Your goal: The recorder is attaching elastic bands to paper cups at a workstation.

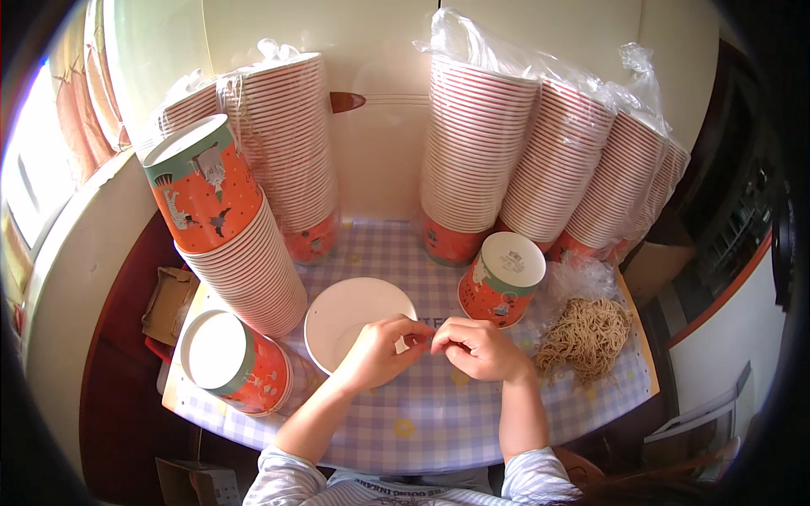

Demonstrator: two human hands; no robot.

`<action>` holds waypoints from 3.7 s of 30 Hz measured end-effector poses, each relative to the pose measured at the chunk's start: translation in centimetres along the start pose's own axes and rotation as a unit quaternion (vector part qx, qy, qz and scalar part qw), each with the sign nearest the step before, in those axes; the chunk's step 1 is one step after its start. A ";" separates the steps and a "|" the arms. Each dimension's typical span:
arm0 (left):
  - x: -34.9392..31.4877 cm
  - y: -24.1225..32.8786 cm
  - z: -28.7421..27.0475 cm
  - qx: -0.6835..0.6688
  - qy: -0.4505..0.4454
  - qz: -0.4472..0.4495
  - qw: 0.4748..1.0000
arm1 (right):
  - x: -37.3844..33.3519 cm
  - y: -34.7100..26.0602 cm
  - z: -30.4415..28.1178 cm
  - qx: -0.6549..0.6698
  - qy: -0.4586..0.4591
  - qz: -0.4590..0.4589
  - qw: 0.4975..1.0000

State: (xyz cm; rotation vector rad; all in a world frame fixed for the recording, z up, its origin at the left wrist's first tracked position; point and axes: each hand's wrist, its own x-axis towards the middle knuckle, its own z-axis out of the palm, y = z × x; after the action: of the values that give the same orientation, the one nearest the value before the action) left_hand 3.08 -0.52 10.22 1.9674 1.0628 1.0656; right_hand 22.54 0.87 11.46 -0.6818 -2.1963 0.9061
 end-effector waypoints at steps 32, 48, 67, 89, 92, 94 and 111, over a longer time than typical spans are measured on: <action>0.0 -3.2 -0.3 -0.167 0.008 -0.078 0.983 | 0.5 -0.2 1.9 -0.217 0.077 -0.040 0.972; 0.1 -1.5 -1.2 -0.018 -0.002 -0.057 0.998 | 1.3 1.2 3.2 -0.184 0.155 -0.031 0.970; -0.5 -1.0 -0.9 0.185 0.034 0.019 0.982 | 1.3 4.1 3.2 0.185 0.133 0.208 0.951; -0.2 -2.3 0.6 0.154 0.082 0.000 0.985 | 1.3 4.2 2.7 0.255 0.056 0.212 0.942; -0.1 -2.0 0.6 0.140 0.074 -0.006 0.987 | 1.2 4.4 2.7 0.266 0.055 0.203 0.941; -0.1 -1.5 0.4 0.129 0.069 -0.009 0.989 | 1.2 4.4 2.6 0.269 0.054 0.207 0.939; -0.1 -1.9 0.3 0.100 0.047 -0.028 0.994 | 1.4 3.8 2.5 0.227 0.058 0.204 0.951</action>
State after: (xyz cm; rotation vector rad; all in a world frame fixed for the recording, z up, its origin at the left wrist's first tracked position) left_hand 2.67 0.24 8.48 2.0460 1.3118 1.0657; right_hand 20.59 3.15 7.69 -0.9437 -1.6764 1.4810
